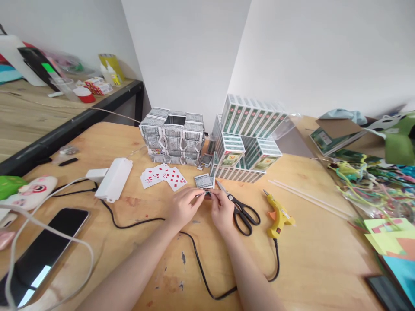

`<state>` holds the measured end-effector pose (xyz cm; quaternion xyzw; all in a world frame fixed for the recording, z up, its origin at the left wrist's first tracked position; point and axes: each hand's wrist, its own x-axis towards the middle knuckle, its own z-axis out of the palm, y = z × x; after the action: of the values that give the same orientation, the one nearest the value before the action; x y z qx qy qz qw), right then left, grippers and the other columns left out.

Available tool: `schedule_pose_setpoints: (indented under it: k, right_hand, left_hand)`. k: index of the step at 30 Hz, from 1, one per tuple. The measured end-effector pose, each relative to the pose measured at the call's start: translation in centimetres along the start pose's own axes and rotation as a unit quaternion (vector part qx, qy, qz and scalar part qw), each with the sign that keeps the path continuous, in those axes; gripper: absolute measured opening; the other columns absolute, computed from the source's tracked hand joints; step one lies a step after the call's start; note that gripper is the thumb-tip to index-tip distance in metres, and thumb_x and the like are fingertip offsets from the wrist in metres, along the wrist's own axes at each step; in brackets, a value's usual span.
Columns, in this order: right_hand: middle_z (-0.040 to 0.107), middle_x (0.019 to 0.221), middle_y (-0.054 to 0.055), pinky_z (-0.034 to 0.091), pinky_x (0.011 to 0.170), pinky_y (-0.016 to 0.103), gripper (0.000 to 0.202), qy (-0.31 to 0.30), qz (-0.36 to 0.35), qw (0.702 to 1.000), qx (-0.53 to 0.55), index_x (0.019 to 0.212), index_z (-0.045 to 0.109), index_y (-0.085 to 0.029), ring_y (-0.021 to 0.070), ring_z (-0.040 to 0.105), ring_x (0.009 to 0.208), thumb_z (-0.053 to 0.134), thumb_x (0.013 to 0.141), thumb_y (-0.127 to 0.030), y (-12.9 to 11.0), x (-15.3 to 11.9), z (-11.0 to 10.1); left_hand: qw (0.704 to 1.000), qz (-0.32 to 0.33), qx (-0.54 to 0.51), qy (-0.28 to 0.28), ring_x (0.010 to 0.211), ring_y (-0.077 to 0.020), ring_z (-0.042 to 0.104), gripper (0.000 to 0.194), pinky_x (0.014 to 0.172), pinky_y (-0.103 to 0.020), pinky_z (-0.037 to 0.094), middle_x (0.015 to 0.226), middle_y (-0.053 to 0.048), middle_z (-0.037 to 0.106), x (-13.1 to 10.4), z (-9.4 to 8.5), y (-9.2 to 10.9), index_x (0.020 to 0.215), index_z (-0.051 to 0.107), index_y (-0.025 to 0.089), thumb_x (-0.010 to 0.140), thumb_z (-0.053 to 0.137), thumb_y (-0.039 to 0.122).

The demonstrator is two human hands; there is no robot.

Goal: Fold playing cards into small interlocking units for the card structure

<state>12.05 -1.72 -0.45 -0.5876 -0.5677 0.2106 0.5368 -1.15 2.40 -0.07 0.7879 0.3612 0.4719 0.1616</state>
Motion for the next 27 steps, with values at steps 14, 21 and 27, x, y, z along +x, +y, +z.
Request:
schedule_pose_setpoints:
  k: [14,21,27]
  right_hand:
    - [0.069,0.082,0.005,0.053,0.067,0.029,0.015,0.035,0.044,0.998,0.007,0.084,0.061,-0.020,0.0178,0.066,0.070,0.053,0.080,-0.032,0.21,0.37,0.14]
    - [0.068,0.080,0.006,0.052,0.067,0.030,0.016,0.033,0.030,0.999,0.002,0.087,0.059,-0.019,0.0175,0.066,0.069,0.046,0.084,-0.027,0.37,0.36,0.07]
    - [0.069,0.082,0.005,0.053,0.069,0.030,0.022,0.014,-0.002,1.000,-0.017,0.094,0.058,-0.021,0.0177,0.067,0.072,0.038,0.086,-0.020,0.38,0.09,0.13]
  left_hand:
    - [0.999,-0.024,0.033,-0.035,0.066,-0.0139,0.066,0.024,0.065,-0.024,0.053,0.080,-0.003,0.072,0.00,0.06,0.37,0.096,0.066,0.021,0.078,0.049,0.020]
    - [0.999,-0.034,0.008,-0.039,0.067,-0.0140,0.066,0.025,0.066,-0.025,0.054,0.083,-0.003,0.072,-0.07,0.10,0.40,0.097,0.065,0.020,0.079,0.049,0.019]
    - [0.998,-0.055,0.004,-0.006,0.071,-0.0149,0.067,0.015,0.069,-0.026,0.054,0.080,-0.003,0.071,-0.07,0.33,0.36,0.086,0.066,0.021,0.080,0.054,0.024]
